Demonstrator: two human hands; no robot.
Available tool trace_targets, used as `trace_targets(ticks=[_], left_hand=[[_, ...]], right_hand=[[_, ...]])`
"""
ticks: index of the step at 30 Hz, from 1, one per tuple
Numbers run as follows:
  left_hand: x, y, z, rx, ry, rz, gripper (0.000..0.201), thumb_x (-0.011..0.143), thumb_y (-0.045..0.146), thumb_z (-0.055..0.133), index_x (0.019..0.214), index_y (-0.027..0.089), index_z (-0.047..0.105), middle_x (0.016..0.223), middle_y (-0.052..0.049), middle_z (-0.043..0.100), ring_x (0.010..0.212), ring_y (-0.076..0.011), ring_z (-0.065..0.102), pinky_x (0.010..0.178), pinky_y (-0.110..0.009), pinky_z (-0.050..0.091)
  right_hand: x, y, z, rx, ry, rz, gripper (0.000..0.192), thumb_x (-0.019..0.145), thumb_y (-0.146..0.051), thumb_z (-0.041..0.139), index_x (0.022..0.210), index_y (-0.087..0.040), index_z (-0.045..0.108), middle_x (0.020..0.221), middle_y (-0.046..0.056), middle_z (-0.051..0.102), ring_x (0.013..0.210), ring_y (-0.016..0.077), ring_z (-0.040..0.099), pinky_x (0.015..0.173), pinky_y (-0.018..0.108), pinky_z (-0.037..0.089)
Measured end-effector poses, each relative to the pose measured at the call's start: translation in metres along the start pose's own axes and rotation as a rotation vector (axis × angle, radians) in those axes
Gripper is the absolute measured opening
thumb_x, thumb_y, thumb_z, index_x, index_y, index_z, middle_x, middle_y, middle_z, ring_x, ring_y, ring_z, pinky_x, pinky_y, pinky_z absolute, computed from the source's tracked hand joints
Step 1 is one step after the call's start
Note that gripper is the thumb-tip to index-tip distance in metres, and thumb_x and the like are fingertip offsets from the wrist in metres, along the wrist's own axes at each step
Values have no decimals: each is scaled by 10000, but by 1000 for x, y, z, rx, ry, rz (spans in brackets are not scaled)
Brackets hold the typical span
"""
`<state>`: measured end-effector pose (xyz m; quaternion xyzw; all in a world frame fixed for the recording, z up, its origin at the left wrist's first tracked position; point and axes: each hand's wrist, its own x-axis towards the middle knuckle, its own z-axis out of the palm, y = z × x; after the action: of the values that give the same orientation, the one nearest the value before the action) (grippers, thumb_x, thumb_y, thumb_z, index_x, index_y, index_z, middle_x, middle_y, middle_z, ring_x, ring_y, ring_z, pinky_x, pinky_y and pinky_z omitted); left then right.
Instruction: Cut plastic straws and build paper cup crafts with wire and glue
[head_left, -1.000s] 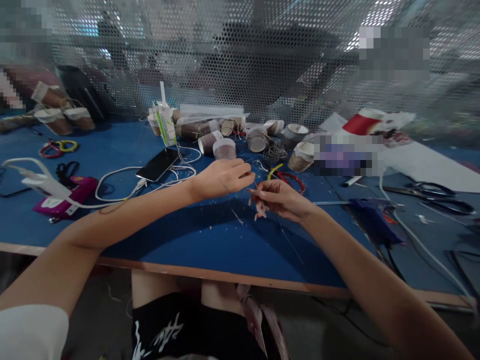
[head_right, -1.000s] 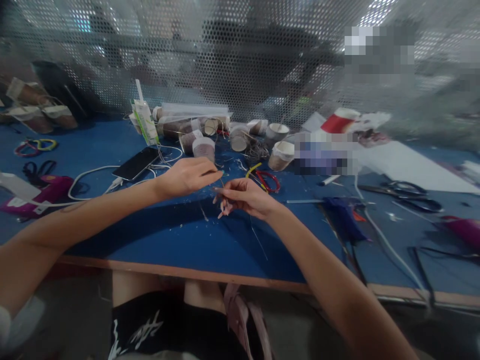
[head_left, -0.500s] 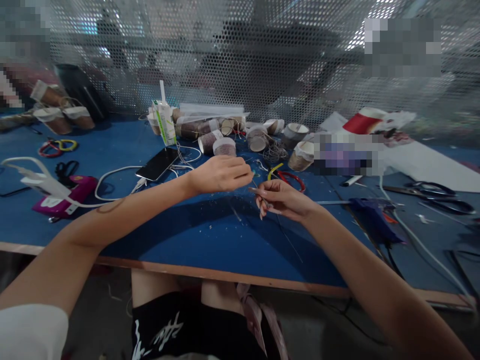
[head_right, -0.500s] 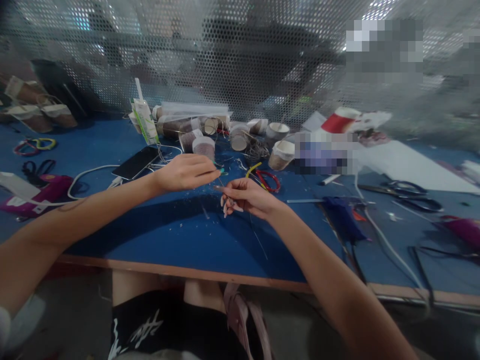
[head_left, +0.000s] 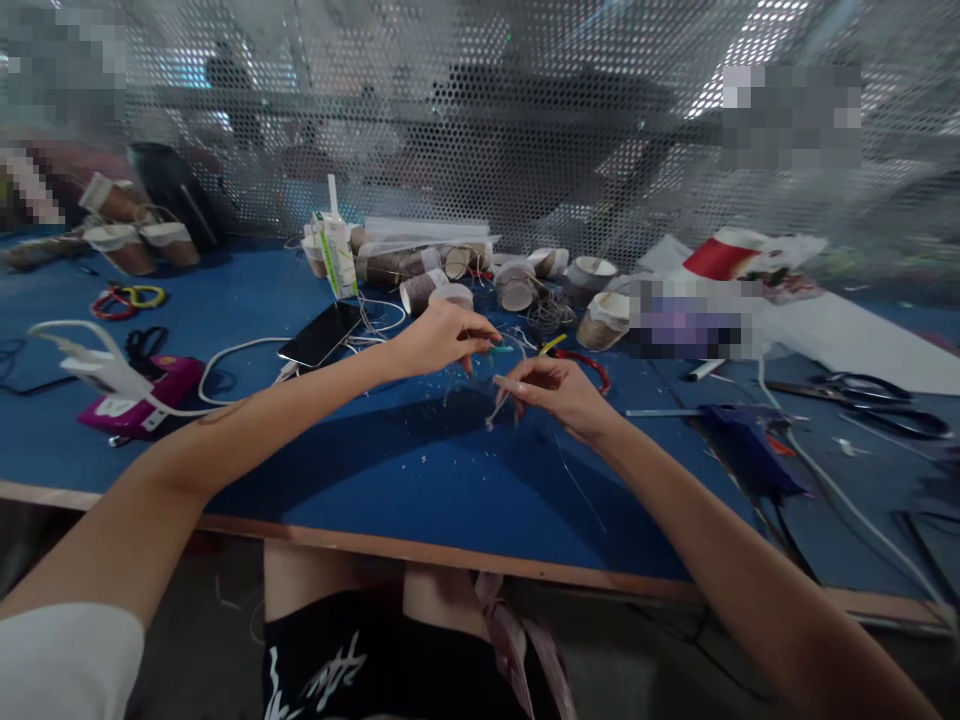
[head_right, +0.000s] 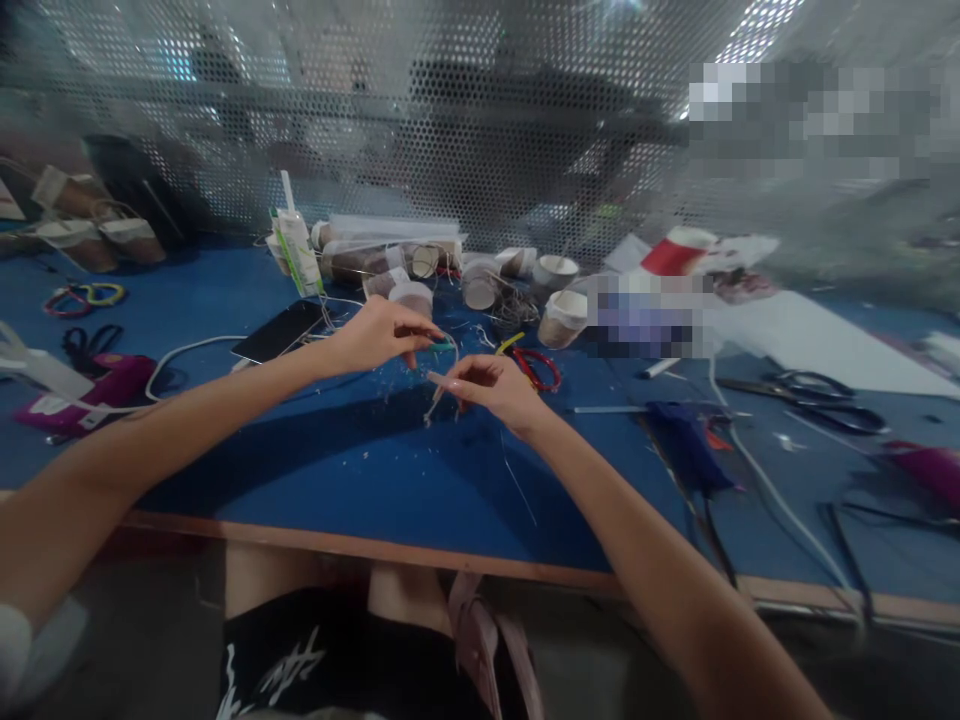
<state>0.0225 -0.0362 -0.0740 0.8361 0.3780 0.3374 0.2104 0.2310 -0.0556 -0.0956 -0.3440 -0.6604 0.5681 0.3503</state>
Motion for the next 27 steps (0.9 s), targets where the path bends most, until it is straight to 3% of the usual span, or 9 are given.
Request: trace_targets(ticks=[5,9,12,15,17,20,22,27], left_hand=[[0,0,1,166,40,158,161,854,186,560,948,174,690,726,-1,709,479,-66,590,629,-263,532],[5,-22,-11,62,0,222,245,828,331,601,1008,179,667,895,-42,697,640,-85,624,622,-222,514],[8,-42,-22,0,109,136,397,831,474,551,1050,152,629,975,-83,651,716,-111,619,625,-232,518],[10,-58,-22,146,393,-38,455,853,541,471,1073,155,567,968,-92,596,848,-168,598,745,-314,522],[12,-63,-15,217,507,-174,496,804,530,558,1107,141,510,1029,-126,561,940,-225,593,864,-402,484],[19,-65,1,170,455,-410,728,696,521,679,1198,78,393,1184,-236,477,1119,-342,523,946,-484,422],[27,-65,12,52,382,-518,850,645,529,713,1232,54,323,1172,-259,475,1129,-366,513,914,-492,441],[37,-56,20,-48,410,-554,990,484,343,831,1274,76,297,1229,-254,410,1179,-379,448,949,-514,414]], right_hand=[[-2,-6,3,122,-47,46,284,673,-405,757,795,-161,681,775,43,716,392,61,496,324,210,419],[2,-4,0,174,37,53,295,667,-403,767,765,-151,651,596,-6,649,349,52,460,293,186,368],[6,3,-6,148,173,-63,332,705,-472,721,711,-156,619,517,-31,574,343,49,443,305,189,368],[10,9,-11,3,300,-189,400,734,-555,658,671,-167,585,500,-35,541,354,53,458,332,198,381],[10,11,-13,-86,366,-243,435,742,-598,620,661,-173,570,497,-37,528,366,54,470,351,199,389],[10,10,-13,-112,406,-271,454,754,-627,582,660,-183,552,510,-36,523,382,60,482,375,212,410],[9,9,-13,-92,424,-276,445,762,-623,576,670,-188,550,532,-31,532,394,65,490,390,224,426],[12,11,-16,-7,521,-297,422,779,-607,565,674,-198,550,562,-23,537,426,71,485,418,232,439]])
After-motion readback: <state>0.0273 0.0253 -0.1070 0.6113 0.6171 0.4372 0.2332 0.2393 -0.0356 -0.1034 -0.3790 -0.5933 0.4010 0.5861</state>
